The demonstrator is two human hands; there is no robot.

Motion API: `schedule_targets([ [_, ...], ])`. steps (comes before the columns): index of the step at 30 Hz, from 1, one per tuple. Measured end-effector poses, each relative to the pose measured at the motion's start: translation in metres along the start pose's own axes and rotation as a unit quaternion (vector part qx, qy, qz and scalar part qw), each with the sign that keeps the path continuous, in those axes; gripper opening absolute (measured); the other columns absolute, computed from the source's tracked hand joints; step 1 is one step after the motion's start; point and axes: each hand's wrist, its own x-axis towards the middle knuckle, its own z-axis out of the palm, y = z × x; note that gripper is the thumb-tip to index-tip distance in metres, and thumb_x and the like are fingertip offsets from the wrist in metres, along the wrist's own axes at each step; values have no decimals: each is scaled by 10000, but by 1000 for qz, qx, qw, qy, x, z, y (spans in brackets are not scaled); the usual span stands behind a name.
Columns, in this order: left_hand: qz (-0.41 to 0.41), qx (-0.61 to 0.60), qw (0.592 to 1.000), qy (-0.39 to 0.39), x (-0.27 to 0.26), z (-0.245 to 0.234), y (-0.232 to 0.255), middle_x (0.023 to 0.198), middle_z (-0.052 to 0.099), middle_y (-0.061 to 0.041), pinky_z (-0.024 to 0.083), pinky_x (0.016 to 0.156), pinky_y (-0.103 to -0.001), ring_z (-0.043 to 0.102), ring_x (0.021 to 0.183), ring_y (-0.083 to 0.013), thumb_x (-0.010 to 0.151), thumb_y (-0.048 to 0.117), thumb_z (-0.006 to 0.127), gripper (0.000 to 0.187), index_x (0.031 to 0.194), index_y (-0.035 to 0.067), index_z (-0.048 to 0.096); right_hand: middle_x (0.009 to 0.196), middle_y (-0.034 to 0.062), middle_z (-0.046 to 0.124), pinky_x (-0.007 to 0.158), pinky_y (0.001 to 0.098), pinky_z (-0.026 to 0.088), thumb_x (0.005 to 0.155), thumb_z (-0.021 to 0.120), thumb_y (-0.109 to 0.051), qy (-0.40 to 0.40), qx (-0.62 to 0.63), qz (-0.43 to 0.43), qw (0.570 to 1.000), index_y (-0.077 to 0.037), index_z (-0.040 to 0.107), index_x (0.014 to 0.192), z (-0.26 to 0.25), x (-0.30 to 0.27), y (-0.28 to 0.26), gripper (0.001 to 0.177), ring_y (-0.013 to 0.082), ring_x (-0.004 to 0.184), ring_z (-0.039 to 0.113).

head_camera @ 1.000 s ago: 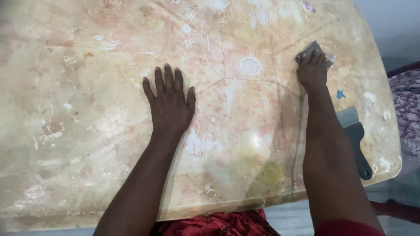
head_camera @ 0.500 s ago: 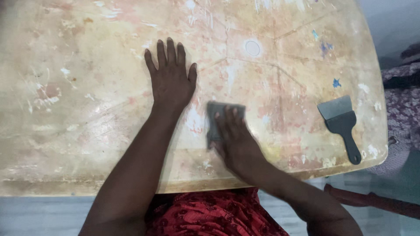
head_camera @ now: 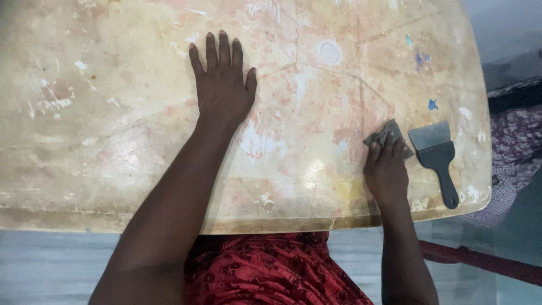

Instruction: The person sands the surface of a large, light-colored table using a sanding block held in their right hand. They move the block in repetitive strokes across the tabletop, occasionally adjusting their grip or the block's position. A scraper tool is visible on the table but is not used during the clip.

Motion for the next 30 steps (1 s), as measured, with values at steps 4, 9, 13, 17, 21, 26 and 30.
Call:
schedule_targets([
  [4, 20, 4, 999, 30, -3, 5, -3, 1665, 300, -282, -2, 1231, -659, 163, 1565, -430, 1117, 427, 425, 668, 1585, -50, 414, 1601, 383, 286, 1145, 581, 362, 1098, 417, -272, -40, 191, -31, 980, 75, 299, 1589, -41, -27, -86, 613, 536, 1467, 319],
  [9, 21, -14, 1000, 9, -4, -1, -2, 1662, 323, -272, 12, 1240, -645, 177, 1558, -431, 1118, 438, 436, 662, 1578, -38, 430, 1670, 160, 281, 1237, 510, 307, 1021, 534, -323, -87, 232, -268, 931, -144, 379, 1570, -94, -68, -150, 598, 334, 1552, 286],
  [13, 21, -23, 999, -19, -8, -10, -3, 1660, 333, -278, 14, 1267, -631, 166, 1579, -428, 1155, 433, 437, 654, 1599, -46, 421, 1625, 178, 397, 1223, 509, 331, 996, 563, -299, -90, 216, -200, 951, -140, 447, 1535, -77, -76, -113, 574, 317, 1497, 387],
  [17, 38, 7, 999, 8, -8, -6, -1, 1664, 334, -293, 13, 1254, -645, 158, 1578, -432, 1181, 410, 444, 649, 1605, -77, 384, 1485, 310, 540, 1086, 508, 474, 1055, 518, -244, -26, 176, 40, 983, 1, 474, 1509, -61, -84, -28, 518, 462, 1375, 531],
  [21, 36, 5, 999, 5, -8, -7, 1, 1645, 344, -313, 4, 1240, -666, 158, 1568, -449, 1176, 391, 448, 668, 1614, -104, 359, 1319, 317, 650, 897, 573, 545, 1153, 447, -310, -101, 84, 273, 953, -8, 505, 1510, -59, -79, 11, 471, 505, 1087, 675],
  [26, 33, 9, 999, 9, -6, -10, 2, 1635, 349, -314, 12, 1235, -667, 185, 1546, -467, 1155, 385, 460, 665, 1606, -98, 382, 1409, 317, 573, 837, 544, 574, 1097, 434, -307, -133, 136, 189, 963, -21, 455, 1539, -77, -58, -58, 527, 484, 1056, 691],
  [30, 29, 5, 999, 19, -6, -8, 0, 1620, 376, -284, 34, 1232, -664, 207, 1542, -446, 1126, 400, 479, 647, 1565, -70, 414, 1543, 287, 447, 1145, 530, 402, 1024, 563, -286, -83, 286, -163, 941, 9, 480, 1489, -124, -31, -125, 556, 466, 1454, 402],
])
